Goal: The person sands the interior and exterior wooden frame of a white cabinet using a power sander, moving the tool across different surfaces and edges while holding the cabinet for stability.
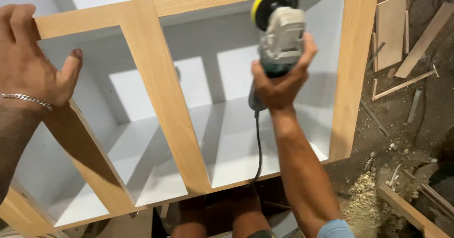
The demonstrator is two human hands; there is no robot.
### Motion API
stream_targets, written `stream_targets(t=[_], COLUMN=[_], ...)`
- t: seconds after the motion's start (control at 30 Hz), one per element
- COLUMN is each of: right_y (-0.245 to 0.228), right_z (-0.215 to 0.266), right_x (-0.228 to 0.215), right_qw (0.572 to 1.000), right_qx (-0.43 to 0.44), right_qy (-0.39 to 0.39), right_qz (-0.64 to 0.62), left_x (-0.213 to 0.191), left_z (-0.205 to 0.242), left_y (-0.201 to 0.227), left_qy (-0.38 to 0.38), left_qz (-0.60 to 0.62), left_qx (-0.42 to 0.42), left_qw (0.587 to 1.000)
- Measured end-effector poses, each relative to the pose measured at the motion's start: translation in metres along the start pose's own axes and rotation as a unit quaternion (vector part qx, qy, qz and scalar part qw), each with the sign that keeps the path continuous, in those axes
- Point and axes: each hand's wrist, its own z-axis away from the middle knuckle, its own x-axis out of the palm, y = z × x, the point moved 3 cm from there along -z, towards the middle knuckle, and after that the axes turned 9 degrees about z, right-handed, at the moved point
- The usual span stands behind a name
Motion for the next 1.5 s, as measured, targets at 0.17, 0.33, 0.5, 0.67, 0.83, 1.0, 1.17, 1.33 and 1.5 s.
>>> stream_targets(t=[0.17, 0.33, 0.5, 0.67, 0.83, 1.0, 1.17, 1.33, 1.5], right_y=[-0.035, -0.032, 0.003, 0.017, -0.013, -0.048, -0.072, -0.054, -0.022], right_z=[0.043, 0.041, 0.019, -0.009, 0.009, 0.057, 0.065, 0.047, 0.004], right_x=[0.046, 0.045, 0.014, -0.020, 0.009, 0.061, 0.072, 0.053, 0.011], right_qw=[0.990, 0.992, 0.992, 0.999, 1.000, 0.991, 0.993, 0.994, 0.998], right_qx=[-0.055, -0.055, -0.050, 0.013, -0.026, -0.004, 0.002, 0.016, 0.039], right_qy=[-0.110, -0.095, -0.086, 0.022, -0.002, -0.105, -0.119, -0.104, -0.027], right_qz=[0.070, 0.059, 0.072, 0.021, 0.015, 0.083, 0.019, 0.033, 0.041], left_x=[-0.002, 0.001, 0.002, 0.000, -0.001, 0.001, -0.001, 0.002, -0.001], left_z=[0.001, 0.001, 0.003, 0.004, 0.008, 0.010, 0.007, 0.008, 0.002], left_y=[0.002, -0.005, -0.004, -0.005, -0.007, -0.016, -0.009, -0.018, -0.006], left_qy=[-0.004, -0.007, -0.012, -0.009, 0.015, 0.047, 0.052, 0.026, 0.028], left_qz=[-0.003, 0.020, 0.026, -0.038, -0.100, -0.176, -0.186, -0.163, -0.107], left_qx=[-0.002, 0.014, -0.003, 0.000, 0.015, 0.049, 0.034, 0.029, 0.039], left_qw=[1.000, 1.000, 1.000, 0.999, 0.995, 0.982, 0.981, 0.986, 0.993])
